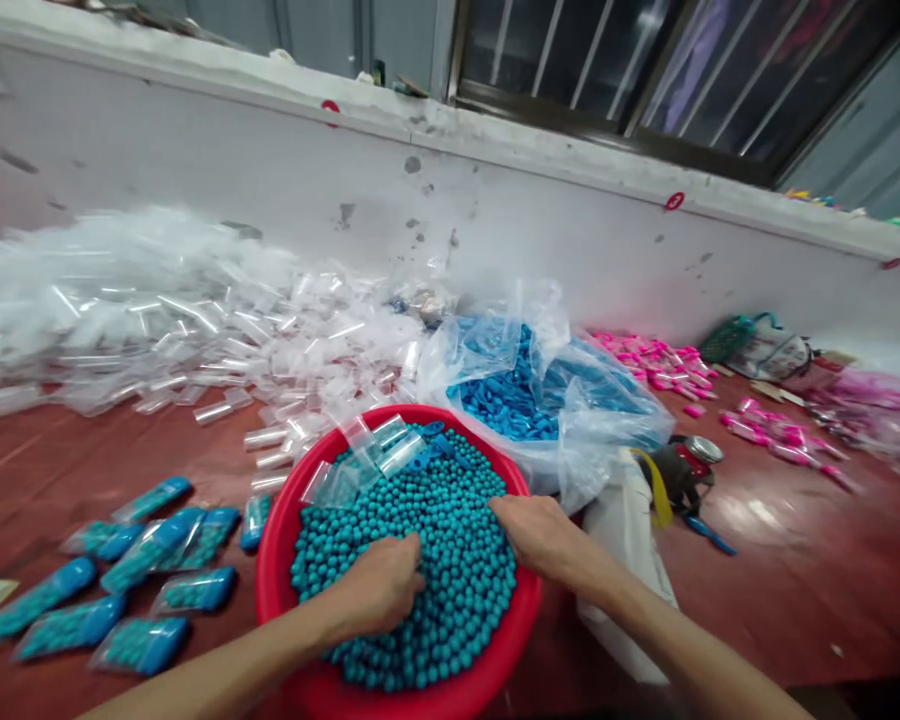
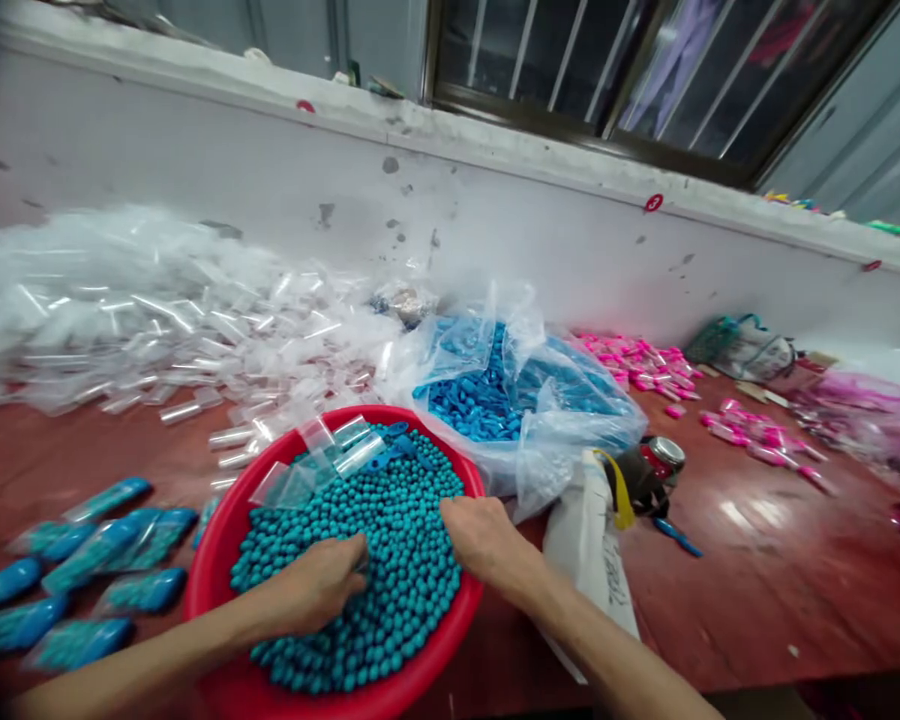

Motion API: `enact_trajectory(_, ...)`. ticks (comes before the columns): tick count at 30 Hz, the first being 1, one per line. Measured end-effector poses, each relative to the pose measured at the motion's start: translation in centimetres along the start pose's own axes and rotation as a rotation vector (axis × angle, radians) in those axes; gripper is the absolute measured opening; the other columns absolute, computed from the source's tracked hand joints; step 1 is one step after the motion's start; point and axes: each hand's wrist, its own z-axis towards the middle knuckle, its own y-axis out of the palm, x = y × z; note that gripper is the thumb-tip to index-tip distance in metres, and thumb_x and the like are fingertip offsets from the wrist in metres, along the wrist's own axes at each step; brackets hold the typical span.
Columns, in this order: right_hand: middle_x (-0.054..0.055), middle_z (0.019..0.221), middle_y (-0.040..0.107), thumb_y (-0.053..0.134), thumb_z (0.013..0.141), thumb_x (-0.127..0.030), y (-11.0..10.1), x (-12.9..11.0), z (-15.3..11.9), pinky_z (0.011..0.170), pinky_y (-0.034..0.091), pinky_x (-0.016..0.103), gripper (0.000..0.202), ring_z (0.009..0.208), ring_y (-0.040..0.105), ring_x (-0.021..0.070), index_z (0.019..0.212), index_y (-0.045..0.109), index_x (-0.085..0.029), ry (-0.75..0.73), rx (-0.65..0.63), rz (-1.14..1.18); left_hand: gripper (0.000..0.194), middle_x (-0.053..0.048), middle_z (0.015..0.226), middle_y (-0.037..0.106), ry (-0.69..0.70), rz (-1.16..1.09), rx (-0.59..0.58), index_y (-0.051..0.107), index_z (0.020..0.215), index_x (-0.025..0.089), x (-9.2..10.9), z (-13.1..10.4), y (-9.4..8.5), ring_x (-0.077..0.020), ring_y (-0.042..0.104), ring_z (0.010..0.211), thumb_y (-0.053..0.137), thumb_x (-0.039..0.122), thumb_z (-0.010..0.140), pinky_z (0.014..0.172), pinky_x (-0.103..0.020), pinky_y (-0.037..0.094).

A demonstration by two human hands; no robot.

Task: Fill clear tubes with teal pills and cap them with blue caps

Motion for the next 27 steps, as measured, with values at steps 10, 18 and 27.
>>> enact_trajectory(10, 0.013, 0.09, 0.062, 0.034, 0.081, -0.004, 1.6, -0.8, 1.2, 0.058, 0.041, 0.029, 0.027, 0.076, 0.06, 0.0223, 0.096, 0.054, -0.012, -0.104, -0.013, -0.111, 0.013, 0.007, 0.054, 0.039, -0.184, -0.553, -0.149, 0.038, 0.066, 0.02, 1.8, 4.5, 3.4, -0.0091, 0.04, 0.046, 0.05, 0.024, 0.065, 0.045, -0.022, 0.034)
enact_trajectory(18, 0.012, 0.09, 0.061, 0.035, 0.084, -0.009, 1.8, -1.1, 2.0, 0.062, 0.041, 0.03, 0.022, 0.08, 0.06, 0.0235, 0.096, 0.051, -0.016, -0.055, 0.021, -0.08, 0.041, 0.003, 0.067, 0.053, -0.144, -0.839, -0.254, 0.043, 0.093, 0.019, -0.3, 2.5, -1.1, -0.0091, 0.053, 0.049, 0.062, 0.039, 0.061, 0.043, -0.019, 0.035)
enact_trajectory(27, 0.011, 0.087, 0.063, 0.043, 0.076, -0.008, 1.9, -0.9, 3.3, 0.065, 0.045, 0.032, 0.026, 0.08, 0.061, 0.024, 0.1, 0.05, -0.013, -0.043, -0.096, 0.154, 0.035, 0.006, 0.06, 0.046, -0.215, -0.655, -0.072, 0.053, 0.089, 0.018, -1.8, -0.4, -1.9, -0.0087, 0.049, 0.048, 0.061, 0.034, 0.06, 0.039, -0.018, 0.033)
